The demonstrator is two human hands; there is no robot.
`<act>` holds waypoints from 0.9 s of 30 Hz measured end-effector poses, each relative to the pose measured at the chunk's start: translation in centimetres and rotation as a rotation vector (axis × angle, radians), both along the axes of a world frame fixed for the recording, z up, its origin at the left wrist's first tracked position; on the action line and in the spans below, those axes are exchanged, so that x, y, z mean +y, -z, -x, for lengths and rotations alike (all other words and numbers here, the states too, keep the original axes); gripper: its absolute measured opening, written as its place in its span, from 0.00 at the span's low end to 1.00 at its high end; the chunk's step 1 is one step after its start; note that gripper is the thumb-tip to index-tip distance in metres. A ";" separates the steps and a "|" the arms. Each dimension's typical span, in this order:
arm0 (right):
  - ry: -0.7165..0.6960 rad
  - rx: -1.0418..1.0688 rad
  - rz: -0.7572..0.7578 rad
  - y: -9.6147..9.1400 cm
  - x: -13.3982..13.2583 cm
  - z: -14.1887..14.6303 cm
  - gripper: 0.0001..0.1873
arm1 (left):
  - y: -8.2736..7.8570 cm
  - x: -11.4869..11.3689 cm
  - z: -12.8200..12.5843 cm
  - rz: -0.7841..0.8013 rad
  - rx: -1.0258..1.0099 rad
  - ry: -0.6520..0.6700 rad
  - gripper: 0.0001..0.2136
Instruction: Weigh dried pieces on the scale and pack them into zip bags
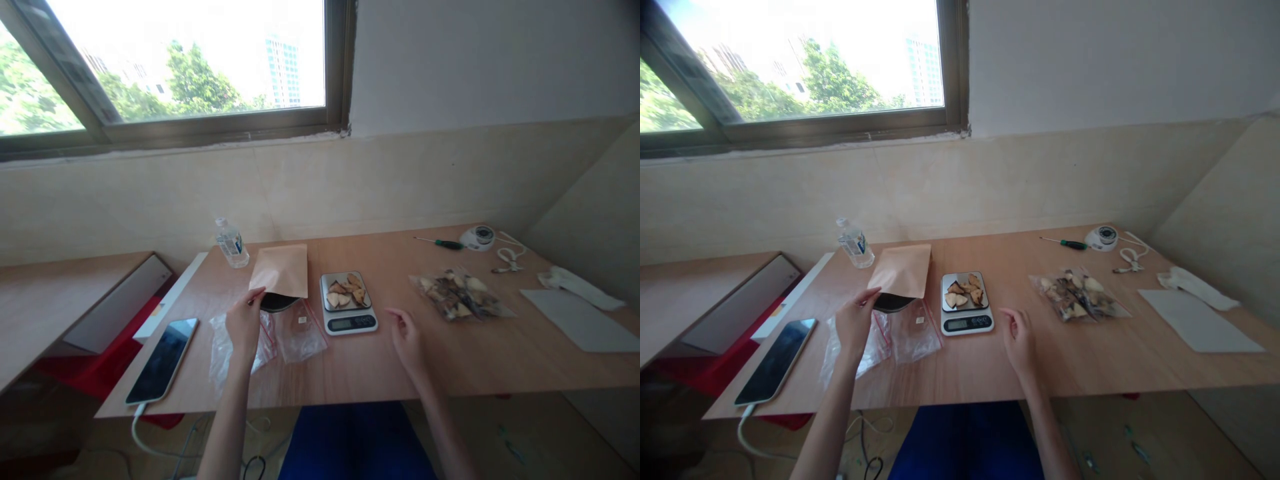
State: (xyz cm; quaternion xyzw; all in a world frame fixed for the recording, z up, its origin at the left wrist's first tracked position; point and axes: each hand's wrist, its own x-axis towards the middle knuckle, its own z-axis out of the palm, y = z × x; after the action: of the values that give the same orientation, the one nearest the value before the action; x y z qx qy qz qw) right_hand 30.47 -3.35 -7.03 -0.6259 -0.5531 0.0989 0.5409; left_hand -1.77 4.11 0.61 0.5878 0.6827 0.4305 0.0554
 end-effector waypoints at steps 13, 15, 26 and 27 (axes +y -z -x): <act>-0.210 0.059 -0.030 -1.8 -1.3 4.0 0.11 | 1.8 -3.4 -2.4 -0.068 0.185 0.160 0.13; -0.205 0.083 -0.017 -1.7 -1.5 4.0 0.11 | 1.6 -5.1 -4.5 -0.005 0.251 0.340 0.14; -0.150 0.333 0.082 -2.3 -3.3 4.2 0.14 | 4.0 -8.2 -6.1 -0.106 0.159 0.413 0.17; -0.191 0.379 0.121 -2.8 -3.6 5.1 0.14 | 4.2 -8.8 -6.3 -0.209 0.147 0.414 0.18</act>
State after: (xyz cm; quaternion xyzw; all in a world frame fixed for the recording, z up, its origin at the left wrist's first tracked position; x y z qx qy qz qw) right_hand 25.41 -6.91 -4.18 -0.5722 -0.4914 0.2985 0.5848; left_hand 4.53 -4.67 -3.63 0.7473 0.5018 0.4344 0.0317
